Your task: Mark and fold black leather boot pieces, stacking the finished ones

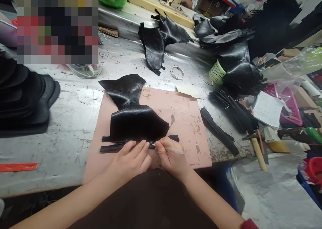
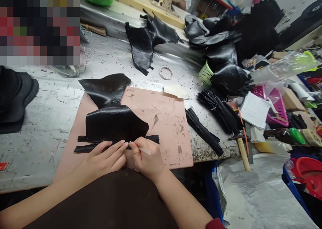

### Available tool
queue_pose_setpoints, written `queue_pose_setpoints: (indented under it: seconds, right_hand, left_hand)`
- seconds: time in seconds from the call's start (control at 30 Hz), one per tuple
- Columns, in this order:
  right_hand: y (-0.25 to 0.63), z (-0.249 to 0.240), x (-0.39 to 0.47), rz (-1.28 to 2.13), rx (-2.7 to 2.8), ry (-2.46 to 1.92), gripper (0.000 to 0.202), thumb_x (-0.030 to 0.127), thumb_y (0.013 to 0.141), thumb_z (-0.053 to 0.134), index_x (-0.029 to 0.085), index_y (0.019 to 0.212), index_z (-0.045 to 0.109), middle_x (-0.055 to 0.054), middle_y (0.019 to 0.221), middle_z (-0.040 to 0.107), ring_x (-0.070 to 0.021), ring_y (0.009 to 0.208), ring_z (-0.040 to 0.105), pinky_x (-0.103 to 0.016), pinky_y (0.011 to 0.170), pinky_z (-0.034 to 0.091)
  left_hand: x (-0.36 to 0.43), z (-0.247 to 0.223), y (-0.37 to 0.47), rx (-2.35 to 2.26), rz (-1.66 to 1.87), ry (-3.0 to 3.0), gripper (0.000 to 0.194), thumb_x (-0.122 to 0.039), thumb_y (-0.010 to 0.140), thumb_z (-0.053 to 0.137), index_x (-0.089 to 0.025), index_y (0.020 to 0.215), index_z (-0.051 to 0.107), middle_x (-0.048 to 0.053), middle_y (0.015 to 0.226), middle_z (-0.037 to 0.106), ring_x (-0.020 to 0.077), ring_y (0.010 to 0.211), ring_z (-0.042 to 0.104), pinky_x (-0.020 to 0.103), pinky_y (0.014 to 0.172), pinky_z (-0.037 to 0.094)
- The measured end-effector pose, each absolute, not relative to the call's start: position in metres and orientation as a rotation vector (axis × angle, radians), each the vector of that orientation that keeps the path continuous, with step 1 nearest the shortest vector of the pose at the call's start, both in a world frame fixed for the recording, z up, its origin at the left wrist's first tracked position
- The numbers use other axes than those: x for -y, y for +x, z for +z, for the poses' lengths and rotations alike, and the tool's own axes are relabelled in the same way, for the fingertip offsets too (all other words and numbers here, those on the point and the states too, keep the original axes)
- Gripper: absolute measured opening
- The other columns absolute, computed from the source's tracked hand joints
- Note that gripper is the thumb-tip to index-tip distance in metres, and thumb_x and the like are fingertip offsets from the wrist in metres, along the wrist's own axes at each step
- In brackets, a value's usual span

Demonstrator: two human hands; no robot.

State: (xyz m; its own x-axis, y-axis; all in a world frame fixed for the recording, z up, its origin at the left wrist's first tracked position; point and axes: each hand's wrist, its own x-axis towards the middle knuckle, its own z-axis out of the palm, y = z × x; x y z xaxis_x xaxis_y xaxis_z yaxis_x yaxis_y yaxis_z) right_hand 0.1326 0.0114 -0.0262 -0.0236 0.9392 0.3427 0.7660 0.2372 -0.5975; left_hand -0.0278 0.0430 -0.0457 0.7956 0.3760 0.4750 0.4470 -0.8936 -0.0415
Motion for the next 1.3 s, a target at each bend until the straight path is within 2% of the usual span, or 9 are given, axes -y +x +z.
queue_pose_setpoints:
  seconds: [0.57, 0.77, 0.9, 1.3]
  right_hand:
    - [0.1326, -0.0280, -0.0090, 0.316, 1.848, -1.563, 0.026, 0.020, 0.088, 0.038, 0.018, 0.065, 0.049, -0.001, 0.055, 0.057, -0.0102, 0.048, 0.053, -0.020, 0.049, 0.041]
    - [0.1323, -0.0278, -0.0095, 0.302, 1.866, -1.566, 0.028, 0.020, 0.088, 0.037, 0.019, 0.062, 0.046, 0.000, 0.051, 0.052, -0.0099, 0.045, 0.049, -0.021, 0.046, 0.038]
    - [0.1318, -0.0288, -0.0091, 0.305, 1.824, -1.565, 0.025, 0.019, 0.088, 0.039, 0.018, 0.066, 0.050, -0.001, 0.056, 0.058, -0.0101, 0.049, 0.054, -0.020, 0.050, 0.041]
    - [0.1313, -0.0295, -0.0084, 0.292, 1.807, -1.559, 0.024, 0.019, 0.088, 0.039, 0.018, 0.067, 0.050, -0.001, 0.056, 0.058, -0.0110, 0.050, 0.055, -0.021, 0.050, 0.043]
  left_hand:
    - [-0.0431, -0.0444, -0.0288, 0.645, -0.722, -2.814, 0.025, -0.013, 0.085, 0.040, -0.017, 0.071, 0.061, 0.005, 0.093, 0.072, 0.0159, 0.089, 0.064, 0.033, 0.079, 0.038]
    - [-0.0429, -0.0447, -0.0283, 0.638, -0.719, -2.808, 0.025, -0.012, 0.085, 0.040, -0.017, 0.073, 0.061, 0.004, 0.093, 0.072, 0.0157, 0.090, 0.063, 0.033, 0.080, 0.038]
    - [-0.0432, -0.0453, -0.0284, 0.651, -0.729, -2.795, 0.025, -0.012, 0.084, 0.041, -0.018, 0.070, 0.061, 0.003, 0.093, 0.072, 0.0150, 0.089, 0.063, 0.032, 0.079, 0.038]
    - [-0.0433, -0.0451, -0.0284, 0.651, -0.720, -2.820, 0.023, -0.013, 0.083, 0.044, -0.018, 0.069, 0.060, 0.003, 0.093, 0.072, 0.0166, 0.090, 0.063, 0.033, 0.079, 0.038]
